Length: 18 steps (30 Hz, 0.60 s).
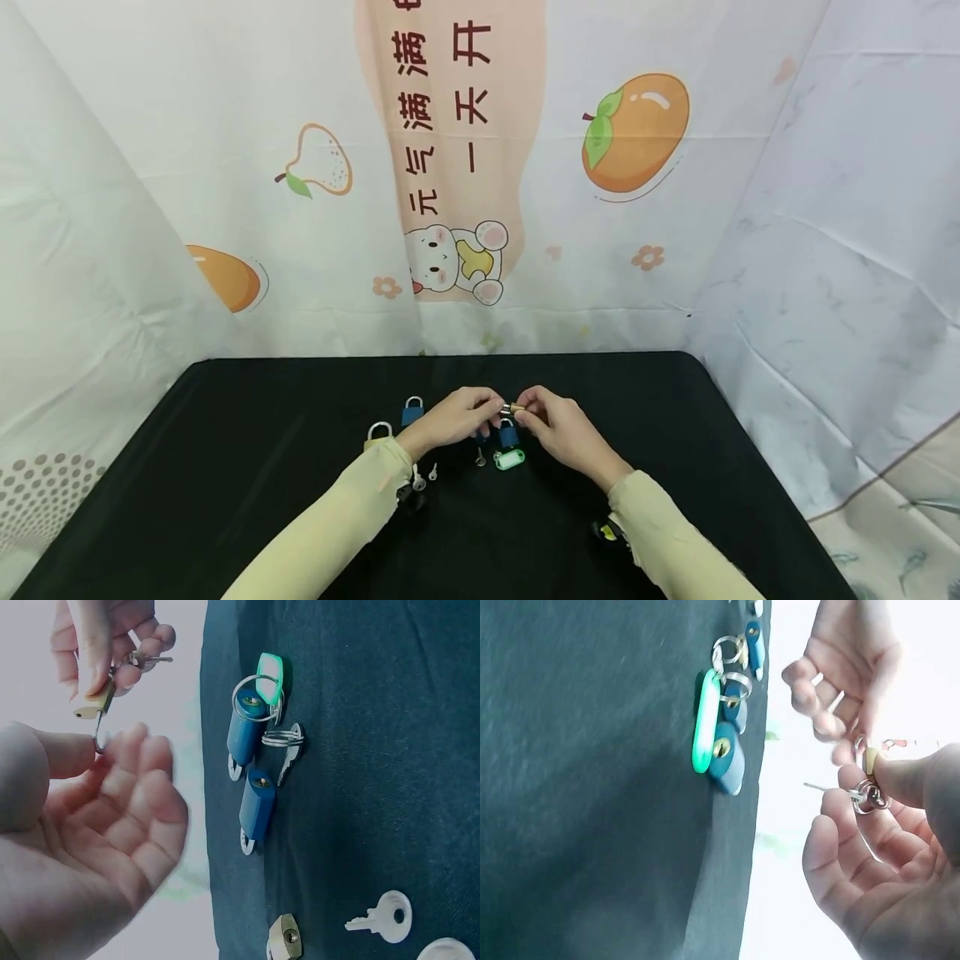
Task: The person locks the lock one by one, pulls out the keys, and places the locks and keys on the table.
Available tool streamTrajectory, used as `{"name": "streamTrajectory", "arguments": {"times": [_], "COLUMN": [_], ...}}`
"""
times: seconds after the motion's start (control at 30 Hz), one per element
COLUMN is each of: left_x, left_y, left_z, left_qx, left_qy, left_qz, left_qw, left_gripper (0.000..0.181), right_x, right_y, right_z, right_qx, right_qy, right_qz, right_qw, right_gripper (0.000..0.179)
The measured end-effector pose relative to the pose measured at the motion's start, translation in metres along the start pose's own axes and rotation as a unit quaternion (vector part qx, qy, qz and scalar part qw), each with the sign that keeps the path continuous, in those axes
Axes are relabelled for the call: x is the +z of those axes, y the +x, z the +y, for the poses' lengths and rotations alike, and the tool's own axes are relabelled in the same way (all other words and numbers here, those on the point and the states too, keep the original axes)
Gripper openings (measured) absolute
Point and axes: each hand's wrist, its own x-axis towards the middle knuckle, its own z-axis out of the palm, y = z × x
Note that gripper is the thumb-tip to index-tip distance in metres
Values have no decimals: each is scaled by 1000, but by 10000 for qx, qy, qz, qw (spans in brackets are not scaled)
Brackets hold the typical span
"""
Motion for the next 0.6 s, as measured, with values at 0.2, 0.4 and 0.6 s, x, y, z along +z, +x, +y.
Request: {"name": "streamTrajectory", "arguments": {"times": [0.2,0.4,0.6], "left_x": [-1,0,2], "left_y": [-4,-11,-17], "left_z": [4,6,6], "left_qx": [613,726,931], "left_qy": [86,354,376], "left_qz": [183,130,189], "left_qw": [9979,9966,9948], "left_gripper": [26,29,24], "right_x": [-4,-9,-13], "right_y": [-3,-6,-9], "right_z": [-5,-6,-6], "right_qx": [205,409,504], "right_qy": [287,549,843], "right_qz": [122,174,-103], "right_qw": [9993,9975,9951], "right_gripper": [17,17,27]}}
